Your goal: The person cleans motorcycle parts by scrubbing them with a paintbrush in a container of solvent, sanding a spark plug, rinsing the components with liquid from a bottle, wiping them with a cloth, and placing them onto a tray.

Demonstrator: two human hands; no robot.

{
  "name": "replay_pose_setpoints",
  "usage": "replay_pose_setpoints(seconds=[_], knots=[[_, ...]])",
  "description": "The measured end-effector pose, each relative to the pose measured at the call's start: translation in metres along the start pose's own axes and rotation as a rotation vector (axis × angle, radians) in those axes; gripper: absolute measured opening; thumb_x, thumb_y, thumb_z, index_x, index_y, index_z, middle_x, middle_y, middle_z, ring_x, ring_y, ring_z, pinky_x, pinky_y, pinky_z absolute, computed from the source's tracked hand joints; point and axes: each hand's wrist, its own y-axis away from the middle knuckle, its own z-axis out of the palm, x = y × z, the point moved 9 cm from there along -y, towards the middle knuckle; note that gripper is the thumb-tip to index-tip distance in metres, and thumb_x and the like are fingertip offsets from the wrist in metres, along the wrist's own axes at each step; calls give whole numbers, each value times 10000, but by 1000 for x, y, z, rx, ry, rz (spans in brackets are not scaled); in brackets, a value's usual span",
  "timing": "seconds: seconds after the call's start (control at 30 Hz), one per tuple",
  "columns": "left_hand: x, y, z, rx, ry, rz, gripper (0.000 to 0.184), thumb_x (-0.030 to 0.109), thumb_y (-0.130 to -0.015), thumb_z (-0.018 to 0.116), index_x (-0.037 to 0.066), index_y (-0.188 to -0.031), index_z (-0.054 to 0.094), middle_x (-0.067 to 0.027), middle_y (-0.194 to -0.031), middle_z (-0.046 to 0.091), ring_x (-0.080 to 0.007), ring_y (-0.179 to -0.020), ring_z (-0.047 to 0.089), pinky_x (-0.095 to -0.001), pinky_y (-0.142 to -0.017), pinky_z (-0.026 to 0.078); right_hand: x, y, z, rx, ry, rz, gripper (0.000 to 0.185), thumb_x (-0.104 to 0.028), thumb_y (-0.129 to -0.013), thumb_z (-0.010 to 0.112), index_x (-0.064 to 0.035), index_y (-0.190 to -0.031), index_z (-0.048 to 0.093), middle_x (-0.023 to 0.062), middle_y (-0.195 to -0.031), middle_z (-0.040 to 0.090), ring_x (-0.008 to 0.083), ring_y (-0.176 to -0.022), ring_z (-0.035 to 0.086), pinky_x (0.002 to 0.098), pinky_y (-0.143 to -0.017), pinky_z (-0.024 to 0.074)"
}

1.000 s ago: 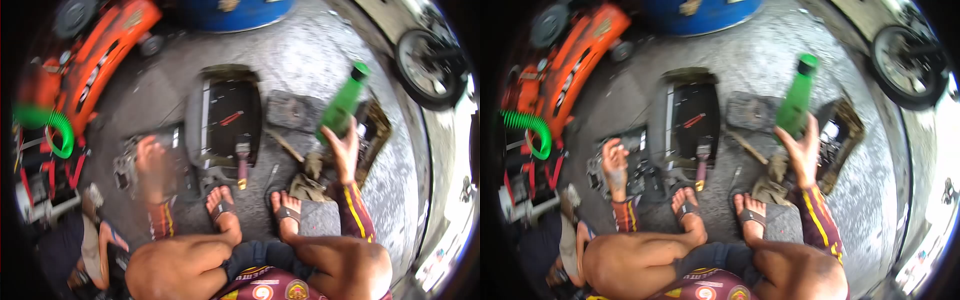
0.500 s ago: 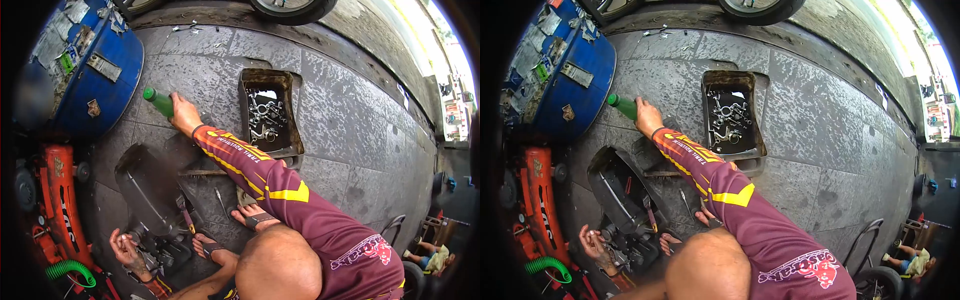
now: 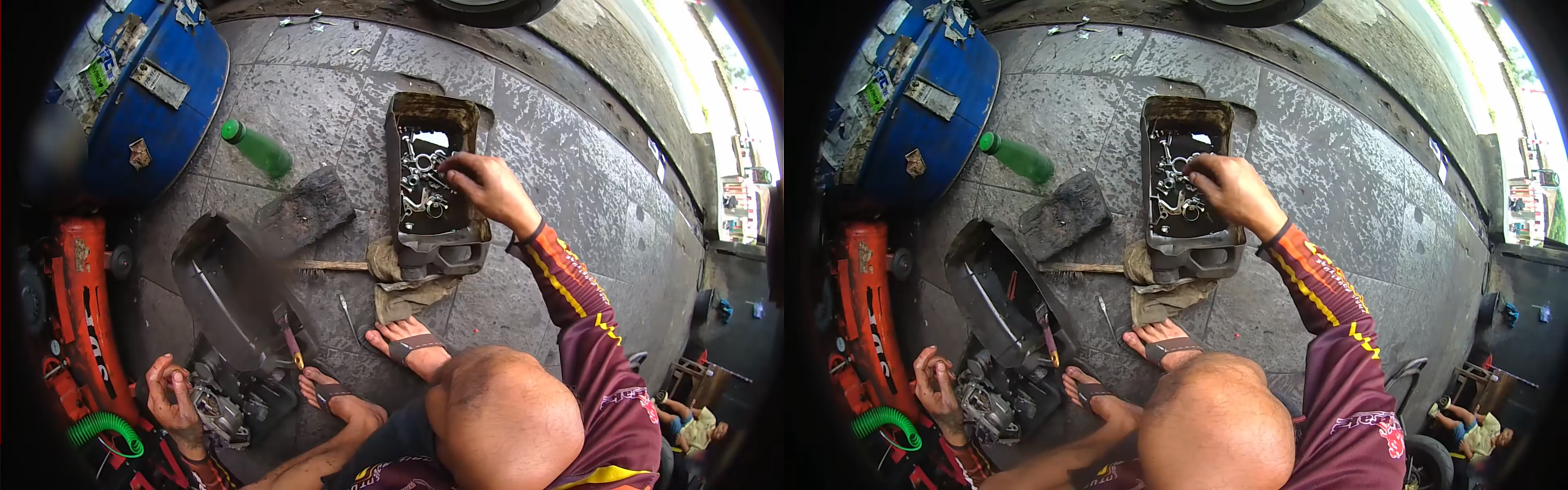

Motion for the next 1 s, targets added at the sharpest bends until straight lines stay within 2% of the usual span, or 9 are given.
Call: replay_pose_setpoints(seconds=[0.1,0.23,0.27,0.37,0.43,0.53,0.63,0.77,1.0], knots=[[14,-6,4,-45,-107,79,230,58,-911,498,-20,-1120,556,-85,-810,586,-124,-667,534,-256,-594,418,0,41,19,-119,-38,-17,176,-124,-851,605,-11,-974,661,167,-888,675,343,-841,649,399,-749,511],[24,-4,-13,-28,-107,-29,211,59,-904,513,-21,-1092,567,-92,-820,591,-145,-653,547,-261,-603,421,-11,53,28,0,-190,101,160,-105,-864,597,-11,-977,661,142,-894,688,288,-841,674,354,-741,512],[20,1,-18,0,-135,-16,212,73,-907,519,-17,-1093,566,-84,-808,591,-117,-635,518,-253,-600,415,-10,53,31,13,-241,136,152,-108,-868,594,-13,-963,664,142,-892,689,266,-840,679,344,-736,511],[-2,26,-30,-4,-71,-119,214,93,-912,521,-14,-1091,566,-71,-775,587,-95,-631,507,-236,-598,405,8,40,36,16,-63,85,162,-124,-863,598,-12,-955,670,145,-875,684,297,-820,668,363,-730,512],[-13,41,-30,-60,-85,-89,211,104,-946,494,-3,-1121,543,-35,-752,546,-70,-624,467,-214,-569,384,27,25,47,-27,112,3,159,-136,-850,606,-34,-950,675,139,-877,670,328,-823,647,400,-722,508],[-25,48,-23,-45,25,-168,197,84,-910,514,-23,-1065,572,-71,-766,596,-103,-644,546,-240,-572,424,40,7,80,-190,383,-29,219,-213,-808,649,-108,-998,677,113,-923,635,331,-825,640,429,-720,517],[-13,46,-7,-65,1,-44,179,60,-897,530,-33,-1041,578,-87,-802,608,-119,-648,565,-249,-587,448,45,1,112,-277,559,-124,190,-169,-796,630,-61,-952,635,126,-932,612,326,-782,655,434,-670,529],[-1,37,2,-155,28,4,172,42,-882,546,-34,-1031,585,-105,-857,613,-132,-657,579,-255,-580,454,48,5,124,-274,640,-179,147,-104,-784,564,-29,-901,615,134,-908,605,315,-768,659,424,-632,532],[-1,28,16,-126,82,-20,176,42,-877,550,-26,-1034,591,-97,-806,614,-128,-654,578,-253,-569,449,52,7,119,-304,612,-159,250,-232,-752,661,-26,-883,610,144,-890,615,325,-761,654,438,-640,525]])
